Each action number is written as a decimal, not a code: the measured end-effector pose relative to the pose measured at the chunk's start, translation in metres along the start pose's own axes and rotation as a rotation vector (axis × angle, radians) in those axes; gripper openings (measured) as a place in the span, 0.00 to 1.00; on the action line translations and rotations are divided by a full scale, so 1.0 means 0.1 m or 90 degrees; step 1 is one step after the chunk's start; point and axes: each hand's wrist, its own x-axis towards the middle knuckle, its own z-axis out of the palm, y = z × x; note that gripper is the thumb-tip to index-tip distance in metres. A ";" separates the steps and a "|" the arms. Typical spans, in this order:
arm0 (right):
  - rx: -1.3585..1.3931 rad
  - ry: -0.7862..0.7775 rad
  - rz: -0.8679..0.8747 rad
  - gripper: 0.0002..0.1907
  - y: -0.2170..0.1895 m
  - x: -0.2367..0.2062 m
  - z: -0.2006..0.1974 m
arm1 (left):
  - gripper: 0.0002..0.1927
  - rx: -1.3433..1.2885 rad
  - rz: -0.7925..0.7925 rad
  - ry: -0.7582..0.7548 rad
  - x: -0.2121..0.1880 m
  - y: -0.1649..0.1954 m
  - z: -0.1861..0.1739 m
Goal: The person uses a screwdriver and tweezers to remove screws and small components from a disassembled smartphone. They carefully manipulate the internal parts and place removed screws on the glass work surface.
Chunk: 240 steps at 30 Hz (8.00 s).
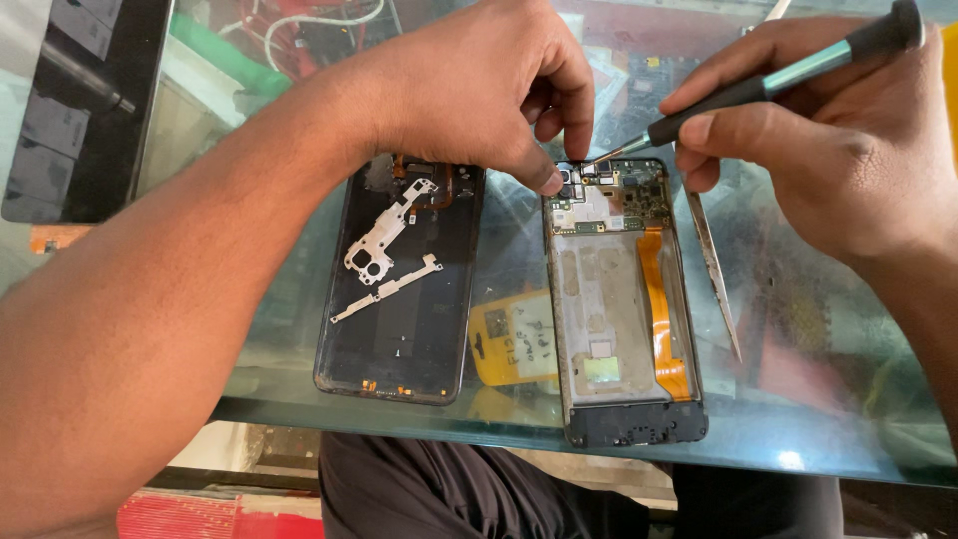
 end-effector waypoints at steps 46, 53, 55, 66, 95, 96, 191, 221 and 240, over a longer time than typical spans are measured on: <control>-0.127 0.031 -0.015 0.05 -0.06 -0.04 0.04 | 0.15 -0.008 -0.012 -0.006 0.00 0.03 0.01; -0.112 0.043 -0.013 0.05 -0.04 -0.05 0.04 | 0.15 -0.011 -0.007 -0.007 0.00 0.03 0.00; -0.109 0.037 -0.021 0.05 -0.04 -0.05 0.03 | 0.15 -0.004 -0.023 -0.006 0.00 0.04 0.01; -0.095 0.030 -0.007 0.05 -0.04 -0.04 0.04 | 0.15 -0.003 -0.019 -0.007 0.00 0.04 0.01; -0.121 0.029 0.004 0.06 -0.07 -0.04 0.04 | 0.17 -0.045 -0.020 -0.020 -0.02 0.02 0.00; -0.114 0.027 0.005 0.06 -0.07 -0.03 0.04 | 0.17 -0.038 -0.013 -0.018 -0.02 0.02 0.00; -0.102 0.002 -0.042 0.08 -0.06 -0.05 0.03 | 0.07 -0.042 -0.021 0.013 0.00 -0.01 0.01; -0.167 -0.021 -0.070 0.07 -0.14 -0.04 0.04 | 0.09 -0.032 0.032 0.014 0.00 -0.04 0.03; -0.138 -0.013 -0.073 0.08 -0.11 -0.05 0.02 | 0.09 -0.028 0.000 0.038 -0.02 0.02 0.04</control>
